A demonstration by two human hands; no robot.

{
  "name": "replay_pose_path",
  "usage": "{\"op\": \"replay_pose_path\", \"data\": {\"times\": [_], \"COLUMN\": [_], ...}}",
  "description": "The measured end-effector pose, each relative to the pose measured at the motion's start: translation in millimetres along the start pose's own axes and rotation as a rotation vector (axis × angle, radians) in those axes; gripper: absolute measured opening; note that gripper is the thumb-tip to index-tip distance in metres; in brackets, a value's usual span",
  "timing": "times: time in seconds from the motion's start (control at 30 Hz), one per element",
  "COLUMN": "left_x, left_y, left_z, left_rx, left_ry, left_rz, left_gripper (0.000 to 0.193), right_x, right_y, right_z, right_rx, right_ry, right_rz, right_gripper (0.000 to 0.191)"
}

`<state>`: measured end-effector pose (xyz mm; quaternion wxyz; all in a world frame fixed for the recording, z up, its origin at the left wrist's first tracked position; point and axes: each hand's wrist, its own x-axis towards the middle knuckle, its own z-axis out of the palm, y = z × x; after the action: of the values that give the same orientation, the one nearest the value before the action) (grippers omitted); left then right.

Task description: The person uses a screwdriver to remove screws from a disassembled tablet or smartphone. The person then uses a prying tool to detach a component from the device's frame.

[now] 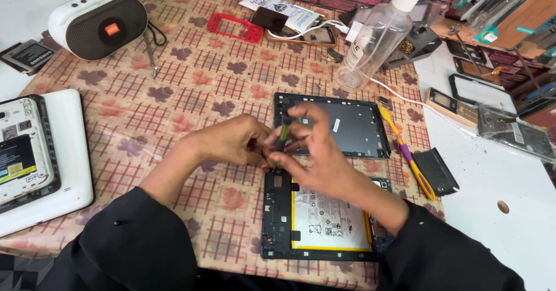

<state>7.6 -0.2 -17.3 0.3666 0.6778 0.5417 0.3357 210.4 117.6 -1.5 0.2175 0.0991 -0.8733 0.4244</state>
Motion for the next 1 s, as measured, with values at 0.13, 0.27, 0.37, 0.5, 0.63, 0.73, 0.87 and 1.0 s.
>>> {"op": "replay_pose_path", "data": {"times": [0.13, 0.27, 0.37, 0.5, 0.63, 0.73, 0.87, 1.0], "left_x": [0, -1, -1, -1, -1, 1, 0, -1], "left_y": [4, 8, 11, 12, 13, 15, 19, 22], "left_z": [-2, -2, -3, 0, 3, 5, 4, 4], "left_rx": [0.038, -0.012, 0.058, 0.094, 0.081, 0.073, 0.086, 0.106], "left_ry": [-0.002, -0.023, -0.034, -0.015, 0.011, 0.019, 0.028, 0.035], "left_rz": [0.086, -0.036, -0.01, 0.034, 0.042, -0.002, -0.011, -0.017], "left_gripper": [0.016, 0.016, 0.024, 0.027, 0.025, 0.024, 0.025, 0.025], "right_x": [1, 1, 1, -8, -15, -12, -10, -12], "right_y": [2, 13, 29, 47, 49, 46, 42, 42], "right_z": [-28, -55, -67, -65, -59, -50, -36, -32], "right_rx": [0.231, 0.249, 0.301, 0.362, 0.397, 0.409, 0.427, 0.414], "right_ry": [0.116, 0.417, 0.509, 0.557, 0.593, 0.571, 0.501, 0.468], "right_rz": [0.136, 0.227, 0.262, 0.265, 0.282, 0.326, 0.282, 0.235], "right_gripper": [0.07, 0.076, 0.079, 0.078, 0.077, 0.073, 0.072, 0.07]}}
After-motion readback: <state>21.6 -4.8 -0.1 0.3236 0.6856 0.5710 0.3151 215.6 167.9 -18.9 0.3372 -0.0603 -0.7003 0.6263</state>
